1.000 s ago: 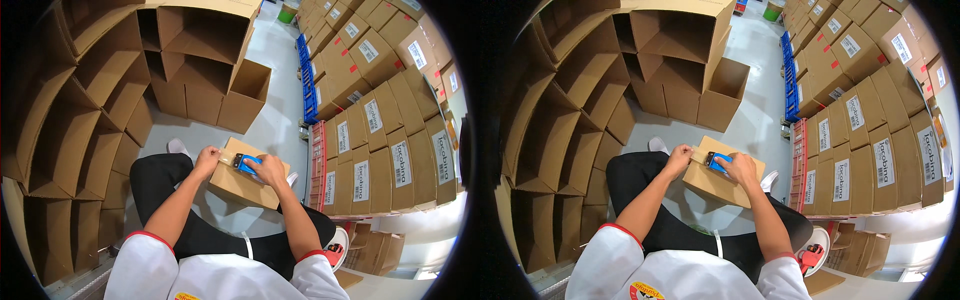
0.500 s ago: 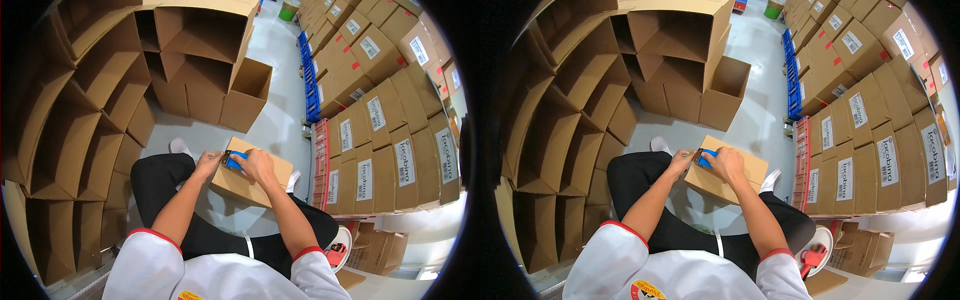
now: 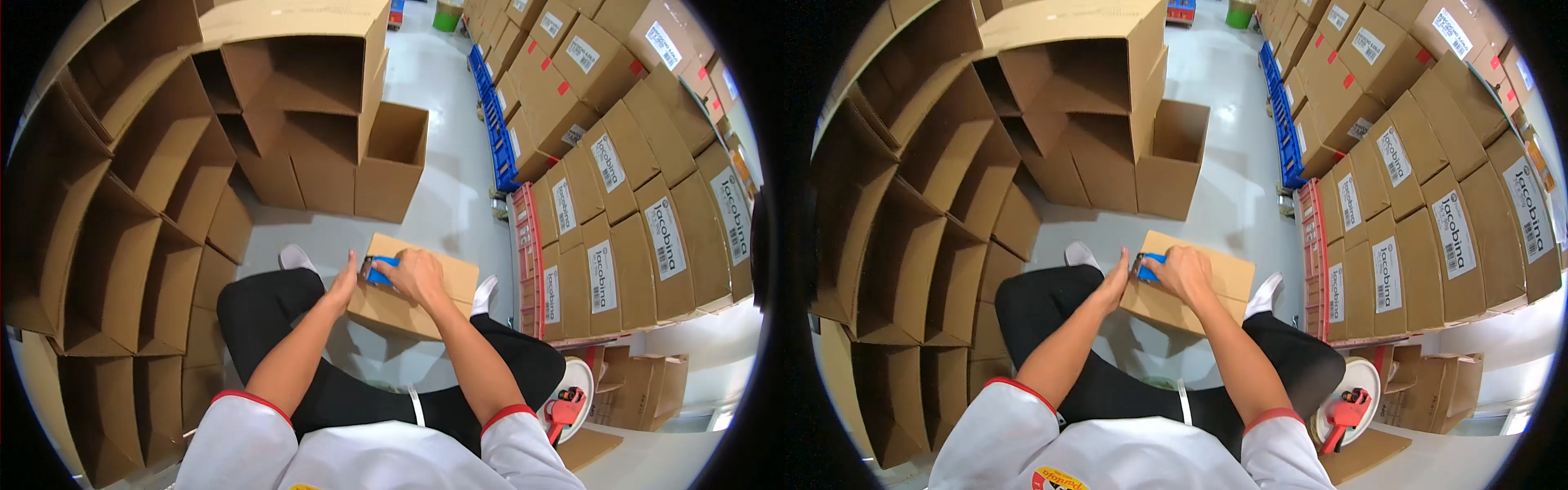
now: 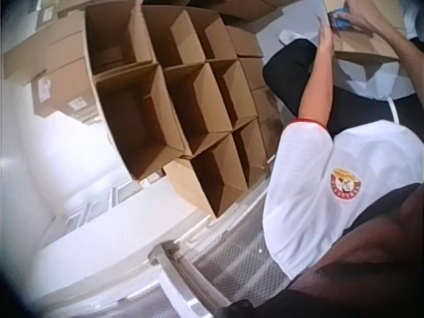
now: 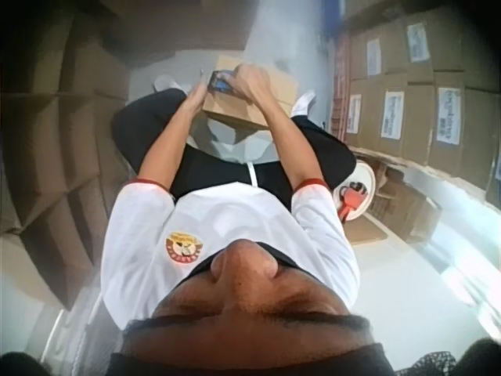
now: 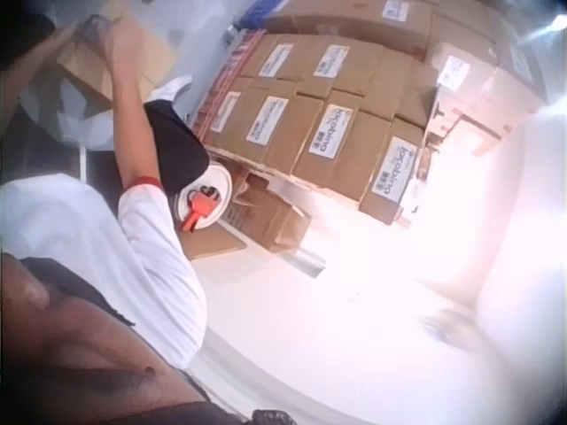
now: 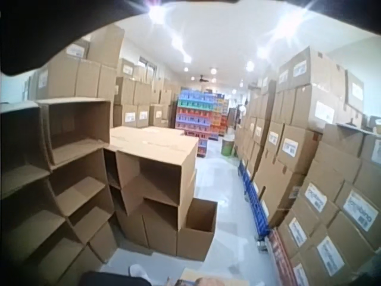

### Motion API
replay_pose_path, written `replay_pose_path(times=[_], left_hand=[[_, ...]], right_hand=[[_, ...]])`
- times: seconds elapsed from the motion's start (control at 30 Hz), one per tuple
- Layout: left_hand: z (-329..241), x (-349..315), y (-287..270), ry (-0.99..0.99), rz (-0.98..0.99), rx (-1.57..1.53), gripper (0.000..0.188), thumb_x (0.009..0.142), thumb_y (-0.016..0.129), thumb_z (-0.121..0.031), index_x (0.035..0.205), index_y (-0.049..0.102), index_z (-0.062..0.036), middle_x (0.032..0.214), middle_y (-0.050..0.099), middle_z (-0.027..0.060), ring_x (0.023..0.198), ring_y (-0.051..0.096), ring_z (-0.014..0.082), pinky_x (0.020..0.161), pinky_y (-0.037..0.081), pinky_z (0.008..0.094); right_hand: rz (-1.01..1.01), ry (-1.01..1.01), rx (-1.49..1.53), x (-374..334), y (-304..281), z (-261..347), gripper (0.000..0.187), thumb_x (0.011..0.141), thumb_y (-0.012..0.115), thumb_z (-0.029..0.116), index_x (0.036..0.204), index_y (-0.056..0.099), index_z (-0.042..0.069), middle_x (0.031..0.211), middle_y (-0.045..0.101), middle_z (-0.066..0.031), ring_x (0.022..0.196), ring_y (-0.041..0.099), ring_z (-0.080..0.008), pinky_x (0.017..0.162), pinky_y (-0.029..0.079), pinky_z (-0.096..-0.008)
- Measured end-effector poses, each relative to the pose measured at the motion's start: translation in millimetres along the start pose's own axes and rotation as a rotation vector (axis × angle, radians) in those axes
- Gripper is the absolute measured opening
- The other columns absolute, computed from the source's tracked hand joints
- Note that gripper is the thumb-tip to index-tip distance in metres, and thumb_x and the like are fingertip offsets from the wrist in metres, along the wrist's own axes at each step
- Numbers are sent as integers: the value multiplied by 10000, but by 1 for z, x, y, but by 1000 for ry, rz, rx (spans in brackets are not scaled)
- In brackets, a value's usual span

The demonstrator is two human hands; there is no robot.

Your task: The person assembles cardboard boxes and applies adhesive tape to the bottom and top flaps using a tape dispenser.

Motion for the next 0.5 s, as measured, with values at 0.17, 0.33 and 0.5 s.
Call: replay_pose_path(times=[0.17,0.33,0.5], left_hand=[[-55,-21,9,301,39,-6,996,981,476,-705,1630,127,-36,1479,555,182,1511,326,295,1215,291,411],[-117,-63,37,773,331,933,1276,742,844,-531,1648,39,-132,1539,508,155,1554,218,356,1247,161,550],[-117,-68,34,755,399,1588,1390,594,933,-534,1638,109,-131,1547,504,108,1531,233,428,1233,122,654]], right_hand=[[90,17,61,-1,2,-8,685,856,642,681,718,742,17,618,686,-173,685,720,-362,692,563,-464],[252,-12,52,10,5,-17,721,755,704,715,954,786,26,925,749,-242,904,741,-380,806,573,-475],[160,-52,53,12,-1,-12,727,770,710,696,1013,776,14,950,746,-251,904,734,-401,820,578,-473]])
Point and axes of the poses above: each hand's wrist, its own x-axis towards the middle knuckle, its own y-axis out of the palm, z = x × y, the point moved 5 cm from there along x, towards the middle knuckle
